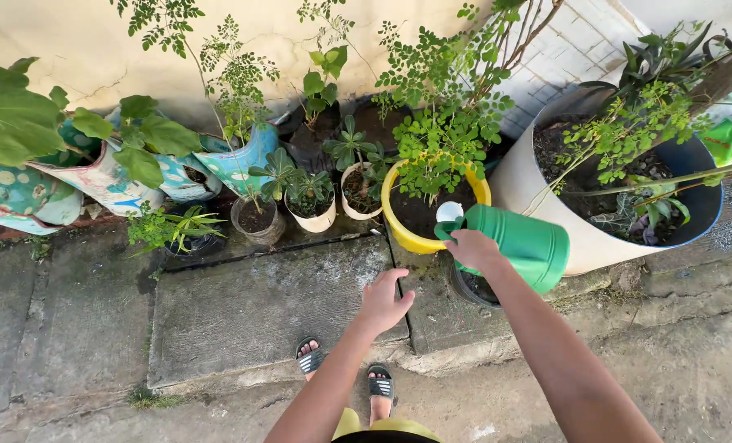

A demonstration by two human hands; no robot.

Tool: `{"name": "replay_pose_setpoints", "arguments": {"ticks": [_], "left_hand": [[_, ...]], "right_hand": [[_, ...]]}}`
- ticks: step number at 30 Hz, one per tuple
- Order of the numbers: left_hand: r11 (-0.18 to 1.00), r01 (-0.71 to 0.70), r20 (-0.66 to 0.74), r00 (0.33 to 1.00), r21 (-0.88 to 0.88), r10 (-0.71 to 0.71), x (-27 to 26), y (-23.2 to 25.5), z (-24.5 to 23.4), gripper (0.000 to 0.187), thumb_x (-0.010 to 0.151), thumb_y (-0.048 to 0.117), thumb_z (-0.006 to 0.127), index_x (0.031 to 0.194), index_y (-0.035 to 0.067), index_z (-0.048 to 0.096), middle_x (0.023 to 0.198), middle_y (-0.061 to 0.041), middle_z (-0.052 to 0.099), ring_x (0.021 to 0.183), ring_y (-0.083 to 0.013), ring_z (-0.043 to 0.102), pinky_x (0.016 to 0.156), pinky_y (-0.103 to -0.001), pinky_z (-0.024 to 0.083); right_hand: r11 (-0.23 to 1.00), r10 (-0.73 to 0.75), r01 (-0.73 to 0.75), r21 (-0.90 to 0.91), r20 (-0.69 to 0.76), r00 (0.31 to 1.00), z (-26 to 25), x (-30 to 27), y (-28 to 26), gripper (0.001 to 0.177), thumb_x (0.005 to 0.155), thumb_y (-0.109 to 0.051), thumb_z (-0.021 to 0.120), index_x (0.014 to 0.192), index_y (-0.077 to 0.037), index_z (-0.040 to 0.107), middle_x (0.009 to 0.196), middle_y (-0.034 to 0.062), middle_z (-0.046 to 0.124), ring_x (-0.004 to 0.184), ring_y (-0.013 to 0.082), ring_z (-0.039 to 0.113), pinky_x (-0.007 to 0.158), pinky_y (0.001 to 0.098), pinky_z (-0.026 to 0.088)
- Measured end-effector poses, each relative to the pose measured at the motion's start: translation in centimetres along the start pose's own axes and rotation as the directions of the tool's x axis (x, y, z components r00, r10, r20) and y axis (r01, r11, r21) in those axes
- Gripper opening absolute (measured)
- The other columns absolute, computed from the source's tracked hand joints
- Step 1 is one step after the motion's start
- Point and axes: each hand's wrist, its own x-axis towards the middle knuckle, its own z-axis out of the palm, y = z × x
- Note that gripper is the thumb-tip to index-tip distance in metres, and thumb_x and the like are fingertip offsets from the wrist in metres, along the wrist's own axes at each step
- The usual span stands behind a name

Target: Fill a watering can at a kitchen sink and water various outdoor potted plants.

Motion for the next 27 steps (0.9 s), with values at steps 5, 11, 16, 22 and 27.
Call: {"name": "replay_pose_setpoints", "arguments": {"ticks": [5,11,16,22,27], "left_hand": [[1.0,0.007,-0.033,0.999,-0.008,-0.007,0.3,0.6,-1.2,0.055,0.093,0.036,0.065,0.143,0.018,0.049,0.149,-0.006,0.05,0.137,-0.0287,0.05,0.121,-0.061,0.017],[1.0,0.011,-0.065,0.998,-0.023,-0.013,0.9,0.5,-2.5,0.054,0.093,0.037,0.064,0.142,0.02,0.049,0.148,-0.006,0.05,0.136,-0.0269,0.052,0.121,-0.063,0.015],[0.999,0.046,-0.065,0.997,-0.022,-0.048,0.7,1.0,-2.7,0.054,0.094,0.037,0.063,0.143,0.02,0.048,0.148,-0.005,0.049,0.138,-0.0266,0.049,0.121,-0.063,0.013],[0.995,0.09,-0.081,0.992,-0.045,-0.093,-0.6,1.3,-3.2,0.054,0.094,0.037,0.063,0.143,0.021,0.049,0.148,-0.005,0.05,0.129,-0.0262,0.058,0.123,-0.06,0.015],[0.983,0.139,-0.146,0.977,-0.117,-0.156,-3.7,0.5,-4.3,0.055,0.092,0.038,0.064,0.142,0.021,0.051,0.147,-0.004,0.052,0.12,-0.0268,0.064,0.124,-0.059,0.018]], "right_hand": [[0.949,0.044,0.021,-0.315,0.196,0.98,-0.8,0.3,-3.3,0.038,0.1,-0.048,0.055,0.124,-0.022,0.069,0.116,0.006,0.073,0.112,0.0284,0.07,0.094,0.0469,0.056],[0.905,0.03,0.078,-0.419,0.246,0.969,-1.3,1.2,-3.6,0.035,0.1,-0.047,0.056,0.123,-0.023,0.069,0.115,0.0038,0.074,0.111,0.0259,0.071,0.092,0.0451,0.058],[0.912,0.007,0.084,-0.401,0.221,0.975,-1.6,1.5,-3.0,0.035,0.1,-0.047,0.056,0.122,-0.023,0.069,0.113,0.0039,0.073,0.11,0.0263,0.071,0.091,0.0458,0.058],[0.962,0.02,0.02,-0.271,0.147,0.989,-2.0,0.5,-1.7,0.036,0.1,-0.049,0.056,0.124,-0.025,0.069,0.11,0.0048,0.074,0.106,0.0276,0.07,0.09,0.0467,0.055],[0.837,0.034,-0.082,0.542,0.097,0.995,4.3,2.7,6.7,0.04,0.099,-0.038,0.06,0.128,-0.013,0.07,0.092,0.0091,0.071,0.081,0.0186,0.063,0.074,0.0374,0.051]]}}
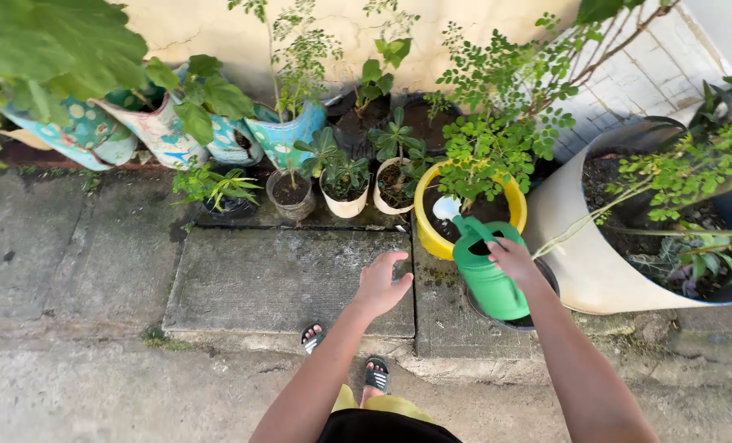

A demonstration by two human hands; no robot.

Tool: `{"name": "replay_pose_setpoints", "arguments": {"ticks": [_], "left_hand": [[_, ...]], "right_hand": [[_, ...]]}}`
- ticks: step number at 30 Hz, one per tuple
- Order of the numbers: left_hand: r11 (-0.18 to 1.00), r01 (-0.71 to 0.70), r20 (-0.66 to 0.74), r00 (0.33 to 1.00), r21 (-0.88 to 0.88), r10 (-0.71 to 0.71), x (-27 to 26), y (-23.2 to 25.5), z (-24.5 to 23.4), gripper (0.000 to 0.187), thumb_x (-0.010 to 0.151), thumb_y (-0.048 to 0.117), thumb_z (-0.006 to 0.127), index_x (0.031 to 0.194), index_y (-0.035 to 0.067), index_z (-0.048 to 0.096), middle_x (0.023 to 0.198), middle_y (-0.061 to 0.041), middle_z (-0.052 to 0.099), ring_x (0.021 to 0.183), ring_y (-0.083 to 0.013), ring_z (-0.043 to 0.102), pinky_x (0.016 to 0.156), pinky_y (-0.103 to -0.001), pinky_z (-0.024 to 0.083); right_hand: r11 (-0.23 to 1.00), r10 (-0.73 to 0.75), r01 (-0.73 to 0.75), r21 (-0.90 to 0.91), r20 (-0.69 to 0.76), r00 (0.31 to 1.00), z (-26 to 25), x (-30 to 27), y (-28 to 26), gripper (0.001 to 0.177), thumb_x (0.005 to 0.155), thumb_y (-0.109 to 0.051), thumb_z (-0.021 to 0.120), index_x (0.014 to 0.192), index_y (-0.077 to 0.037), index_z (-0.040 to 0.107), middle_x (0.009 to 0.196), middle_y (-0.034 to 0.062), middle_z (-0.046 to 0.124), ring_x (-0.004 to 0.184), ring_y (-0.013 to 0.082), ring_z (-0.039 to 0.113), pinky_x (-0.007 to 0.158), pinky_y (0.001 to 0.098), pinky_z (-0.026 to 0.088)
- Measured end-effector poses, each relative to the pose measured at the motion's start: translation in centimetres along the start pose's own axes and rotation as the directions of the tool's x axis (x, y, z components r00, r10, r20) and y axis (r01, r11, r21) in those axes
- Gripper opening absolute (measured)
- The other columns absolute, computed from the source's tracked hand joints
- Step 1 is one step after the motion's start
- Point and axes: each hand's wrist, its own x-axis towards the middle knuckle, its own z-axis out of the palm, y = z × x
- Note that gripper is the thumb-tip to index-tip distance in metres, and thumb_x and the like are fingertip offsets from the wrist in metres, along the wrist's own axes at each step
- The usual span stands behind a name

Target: Fill a watering can at a kitchen sink and water various outdoor potted plants.

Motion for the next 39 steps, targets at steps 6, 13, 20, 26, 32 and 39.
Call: {"name": "replay_pose_setpoints", "arguments": {"ticks": [6,13,20,26,32,39], "left_hand": [[0.976,-0.019,-0.194,0.981,-0.218,-0.024,-4.4,-4.3,-1.4,0.052,0.089,0.035,0.067,0.136,0.016,0.056,0.145,-0.01,0.055,0.133,-0.0295,0.056,0.111,-0.041,0.045],[0.966,-0.112,-0.456,0.89,-0.233,-0.007,-11.3,-11.3,-5.4,0.048,0.09,0.028,0.07,0.133,0.009,0.06,0.137,-0.014,0.063,0.13,-0.0302,0.059,0.106,-0.039,0.047],[0.955,-0.202,-0.77,0.636,-0.218,-0.041,-23.1,-14.2,-15.1,0.046,0.091,0.016,0.07,0.135,0.007,0.058,0.13,-0.015,0.067,0.122,-0.0339,0.062,0.102,-0.042,0.049],[0.977,-0.159,-0.878,0.475,-0.14,-0.048,-34.6,-22.0,-22.6,0.056,0.09,0.015,0.071,0.141,0.006,0.05,0.139,-0.021,0.056,0.13,-0.0377,0.055,0.108,-0.043,0.045],[0.992,-0.064,-0.876,0.478,-0.105,-0.062,-46.9,-30.4,-32.1,0.056,0.091,0.017,0.071,0.142,0.006,0.051,0.151,-0.022,0.047,0.139,-0.0397,0.049,0.114,-0.043,0.042],[0.984,-0.011,-0.9,0.406,-0.18,-0.16,-53.2,-41.7,-40.7,0.058,0.09,0.02,0.071,0.142,0.006,0.051,0.156,-0.024,0.039,0.143,-0.0421,0.044,0.116,-0.044,0.04]], "right_hand": [[0.662,0.096,-0.132,0.737,0.092,0.991,6.7,-4.9,-0.9,0.033,0.103,-0.03,0.051,0.111,-0.004,0.07,0.077,0.0009,0.056,0.074,0.0139,0.05,0.074,0.0289,0.04],[0.738,-0.141,-0.021,0.675,0.185,0.972,18.4,-11.7,-11.7,0.039,0.102,-0.032,0.051,0.1,0.001,0.071,0.068,0.0035,0.053,0.065,0.0145,0.047,0.067,0.0291,0.036],[0.751,-0.38,0.032,0.659,0.392,0.838,28.7,-18.7,-25.0,0.036,0.101,-0.029,0.055,0.097,0.003,0.07,0.073,0.004,0.056,0.066,0.0127,0.047,0.065,0.0303,0.036],[0.695,-0.532,0.079,0.714,0.438,0.725,41.8,-27.1,-35.3,0.032,0.103,-0.026,0.055,0.093,0.002,0.067,0.084,0.0054,0.063,0.07,0.0123,0.048,0.075,0.0278,0.042],[0.652,-0.56,-0.052,0.756,0.527,0.64,56.0,-35.9,-43.7,0.027,0.104,-0.025,0.052,0.095,-0.002,0.063,0.086,0.0068,0.064,0.072,0.0138,0.051,0.073,0.0308,0.043],[0.674,-0.594,-0.037,0.738,0.571,0.567,71.4,-40.1,-53.3,0.024,0.103,-0.023,0.052,0.095,-0.003,0.063,0.088,0.0058,0.065,0.073,0.0138,0.051,0.071,0.0305,0.042]]}}
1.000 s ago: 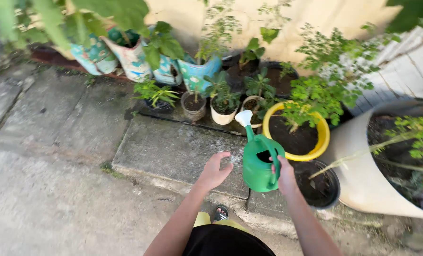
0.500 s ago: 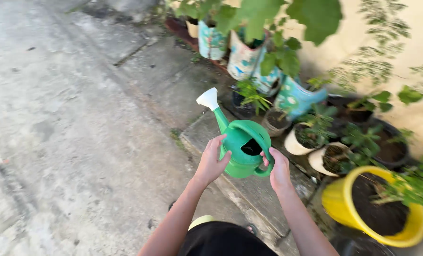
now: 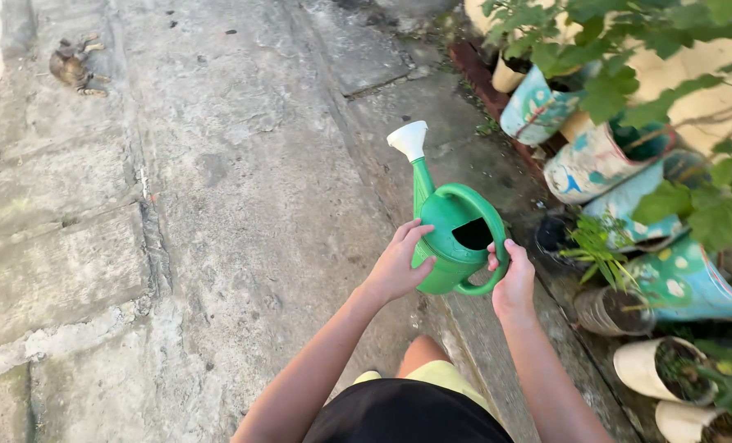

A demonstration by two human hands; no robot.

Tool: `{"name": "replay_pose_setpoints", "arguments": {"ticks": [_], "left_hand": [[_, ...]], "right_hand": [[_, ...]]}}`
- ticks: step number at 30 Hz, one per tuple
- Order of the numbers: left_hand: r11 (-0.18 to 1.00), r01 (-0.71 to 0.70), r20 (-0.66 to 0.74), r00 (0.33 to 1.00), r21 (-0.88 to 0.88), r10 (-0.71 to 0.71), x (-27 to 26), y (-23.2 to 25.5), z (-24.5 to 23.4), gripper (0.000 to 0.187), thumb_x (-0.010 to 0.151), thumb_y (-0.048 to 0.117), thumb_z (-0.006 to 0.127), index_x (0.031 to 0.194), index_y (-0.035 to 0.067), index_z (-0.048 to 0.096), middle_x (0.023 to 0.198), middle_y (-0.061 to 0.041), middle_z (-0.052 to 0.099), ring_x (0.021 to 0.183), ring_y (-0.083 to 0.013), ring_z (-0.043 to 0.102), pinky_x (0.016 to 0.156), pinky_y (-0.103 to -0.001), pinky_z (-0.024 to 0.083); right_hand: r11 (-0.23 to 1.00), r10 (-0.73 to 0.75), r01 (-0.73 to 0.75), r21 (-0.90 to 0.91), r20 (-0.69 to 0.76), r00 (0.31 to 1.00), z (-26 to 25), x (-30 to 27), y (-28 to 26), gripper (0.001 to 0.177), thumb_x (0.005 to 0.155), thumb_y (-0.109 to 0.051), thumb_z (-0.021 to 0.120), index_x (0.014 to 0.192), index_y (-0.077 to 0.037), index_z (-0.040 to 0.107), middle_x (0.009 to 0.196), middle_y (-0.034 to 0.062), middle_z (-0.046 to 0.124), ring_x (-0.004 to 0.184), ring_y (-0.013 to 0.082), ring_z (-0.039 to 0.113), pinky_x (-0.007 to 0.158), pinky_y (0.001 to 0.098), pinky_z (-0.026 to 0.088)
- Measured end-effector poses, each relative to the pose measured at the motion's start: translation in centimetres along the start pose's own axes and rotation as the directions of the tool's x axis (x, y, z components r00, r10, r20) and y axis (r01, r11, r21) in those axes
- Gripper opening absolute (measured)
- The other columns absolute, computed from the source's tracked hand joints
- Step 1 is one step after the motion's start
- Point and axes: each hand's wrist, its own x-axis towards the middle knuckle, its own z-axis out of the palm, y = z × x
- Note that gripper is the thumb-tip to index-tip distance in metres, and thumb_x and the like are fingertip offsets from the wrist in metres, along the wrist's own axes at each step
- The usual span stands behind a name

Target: Fill a watering can at a kitchen sink and water various outdoor potted plants.

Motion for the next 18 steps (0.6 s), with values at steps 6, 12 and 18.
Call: {"name": "replay_pose_setpoints", "arguments": {"ticks": [6,12,18], "left_hand": [[0.998,0.059,-0.012,0.998,-0.037,-0.059,10.8,-8.7,-5.9,0.06,0.091,0.023,0.07,0.145,0.008,0.047,0.155,-0.025,0.04,0.141,-0.0425,0.046,0.115,-0.045,0.042],[0.999,0.023,-0.186,0.982,-0.031,-0.028,26.9,-16.1,-13.6,0.061,0.091,0.022,0.071,0.144,0.007,0.046,0.15,-0.025,0.046,0.147,-0.0425,0.04,0.114,-0.045,0.043],[0.993,0.115,-0.262,0.957,-0.037,-0.121,40.1,-22.0,-22.1,0.062,0.09,0.022,0.072,0.144,0.007,0.046,0.151,-0.025,0.043,0.143,-0.0411,0.042,0.115,-0.046,0.039]], "right_hand": [[0.996,0.082,-0.082,-0.024,-0.001,0.997,8.6,13.1,4.4,0.023,0.101,-0.021,0.055,0.092,-0.003,0.065,0.084,0.0052,0.064,0.07,0.0135,0.05,0.068,0.0303,0.041],[0.987,0.148,-0.144,-0.074,0.044,0.988,19.7,29.3,5.0,0.019,0.1,-0.02,0.054,0.093,-0.004,0.061,0.084,0.0044,0.063,0.068,0.0135,0.05,0.067,0.0305,0.04],[0.972,0.211,-0.198,-0.129,0.1,0.972,30.5,45.1,7.6,0.021,0.101,-0.022,0.054,0.091,-0.004,0.06,0.081,0.0033,0.059,0.068,0.0133,0.049,0.067,0.0309,0.04]]}}
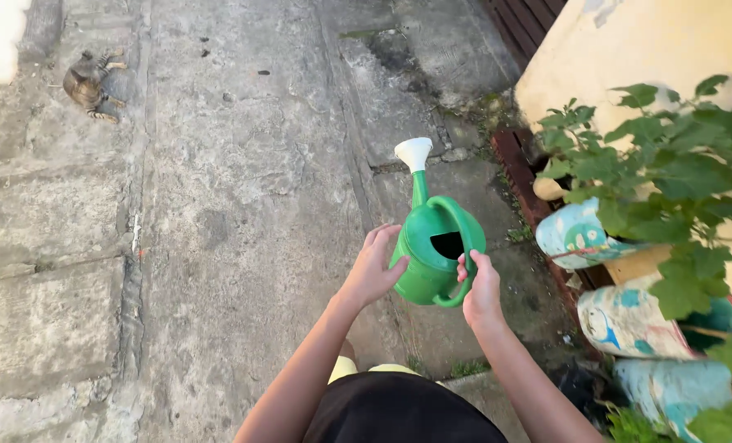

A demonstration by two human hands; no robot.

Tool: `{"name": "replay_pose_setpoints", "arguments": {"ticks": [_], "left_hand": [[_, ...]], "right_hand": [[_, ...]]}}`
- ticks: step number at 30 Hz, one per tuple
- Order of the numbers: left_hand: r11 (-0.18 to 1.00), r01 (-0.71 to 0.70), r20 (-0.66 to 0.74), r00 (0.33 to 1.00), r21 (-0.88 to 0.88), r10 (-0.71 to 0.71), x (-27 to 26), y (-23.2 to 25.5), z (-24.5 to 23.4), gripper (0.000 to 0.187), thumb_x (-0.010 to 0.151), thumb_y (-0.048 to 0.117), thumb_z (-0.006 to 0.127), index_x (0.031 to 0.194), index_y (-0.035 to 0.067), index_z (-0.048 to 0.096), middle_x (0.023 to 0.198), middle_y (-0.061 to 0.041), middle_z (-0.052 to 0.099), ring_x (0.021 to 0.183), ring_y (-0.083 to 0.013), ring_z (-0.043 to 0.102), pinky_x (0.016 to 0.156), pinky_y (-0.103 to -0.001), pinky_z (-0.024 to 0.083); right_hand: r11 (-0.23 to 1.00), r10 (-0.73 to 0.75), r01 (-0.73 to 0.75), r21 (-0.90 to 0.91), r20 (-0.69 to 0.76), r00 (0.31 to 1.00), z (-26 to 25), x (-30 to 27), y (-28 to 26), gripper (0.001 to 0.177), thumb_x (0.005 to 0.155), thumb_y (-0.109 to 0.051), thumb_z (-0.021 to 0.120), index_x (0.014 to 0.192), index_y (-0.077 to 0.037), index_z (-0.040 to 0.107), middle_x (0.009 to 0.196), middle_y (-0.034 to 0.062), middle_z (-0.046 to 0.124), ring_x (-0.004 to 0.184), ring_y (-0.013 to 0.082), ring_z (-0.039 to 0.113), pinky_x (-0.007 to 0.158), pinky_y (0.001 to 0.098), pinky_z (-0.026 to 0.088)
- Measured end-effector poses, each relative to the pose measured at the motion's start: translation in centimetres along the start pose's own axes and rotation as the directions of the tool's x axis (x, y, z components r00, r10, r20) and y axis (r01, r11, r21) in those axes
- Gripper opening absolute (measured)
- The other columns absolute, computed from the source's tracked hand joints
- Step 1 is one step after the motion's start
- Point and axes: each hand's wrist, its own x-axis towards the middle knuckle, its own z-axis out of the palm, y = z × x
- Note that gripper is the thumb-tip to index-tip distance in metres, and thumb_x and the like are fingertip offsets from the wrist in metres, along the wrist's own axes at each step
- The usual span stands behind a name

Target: Fill a watering can at a kitchen sink and water various outdoor potted plants.

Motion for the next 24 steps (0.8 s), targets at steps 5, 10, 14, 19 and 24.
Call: {"name": "replay_pose_setpoints", "arguments": {"ticks": [5,10,14,19,24], "left_hand": [[0.998,-0.066,-0.012,0.998,0.012,0.066,14.1,-6.4,-3.2,0.06,0.093,0.022,0.071,0.145,0.005,0.045,0.149,-0.024,0.048,0.146,-0.0426,0.041,0.114,-0.047,0.04],[0.998,-0.054,0.092,0.994,0.016,0.053,29.9,-11.8,-6.1,0.062,0.09,0.022,0.072,0.144,0.006,0.045,0.147,-0.024,0.048,0.138,-0.0413,0.049,0.112,-0.045,0.043],[0.998,-0.049,0.203,0.978,0.036,0.04,43.5,-14.7,-7.6,0.063,0.089,0.023,0.072,0.144,0.008,0.045,0.142,-0.022,0.051,0.135,-0.0397,0.052,0.11,-0.045,0.044],[0.994,0.105,0.331,0.939,-0.031,-0.089,58.1,-14.6,-7.5,0.068,0.088,0.025,0.069,0.149,0.011,0.041,0.144,-0.02,0.051,0.124,-0.0396,0.06,0.102,-0.044,0.05],[0.999,0.032,0.409,0.912,-0.008,-0.026,72.2,-21.3,-3.0,0.076,0.089,0.026,0.07,0.154,0.009,0.035,0.144,-0.025,0.049,0.131,-0.0407,0.054,0.106,-0.045,0.047]], "right_hand": [[0.999,-0.021,0.02,0.037,0.023,1.0,8.1,13.8,-1.4,0.023,0.101,-0.024,0.053,0.09,-0.005,0.062,0.079,0.0019,0.056,0.069,0.0127,0.049,0.068,0.0309,0.04],[0.992,-0.059,0.063,0.111,-0.04,0.997,15.6,27.6,-2.7,0.022,0.101,-0.023,0.054,0.09,-0.005,0.061,0.08,0.0012,0.056,0.07,0.012,0.047,0.068,0.0308,0.038],[0.989,-0.138,0.142,0.032,-0.104,0.985,20.4,37.9,-5.1,0.024,0.1,-0.023,0.053,0.09,-0.004,0.063,0.08,0.0027,0.058,0.07,0.0124,0.048,0.069,0.0298,0.039],[0.976,-0.208,0.216,0.025,-0.171,0.963,23.6,49.4,-8.7,0.022,0.1,-0.02,0.054,0.09,-0.003,0.063,0.083,0.0024,0.059,0.072,0.0115,0.048,0.069,0.0292,0.039],[0.969,-0.232,0.245,0.024,-0.243,0.942,23.5,64.1,-10.4,0.021,0.099,-0.02,0.055,0.09,-0.004,0.063,0.084,0.0017,0.059,0.072,0.0113,0.047,0.068,0.0285,0.039]]}}
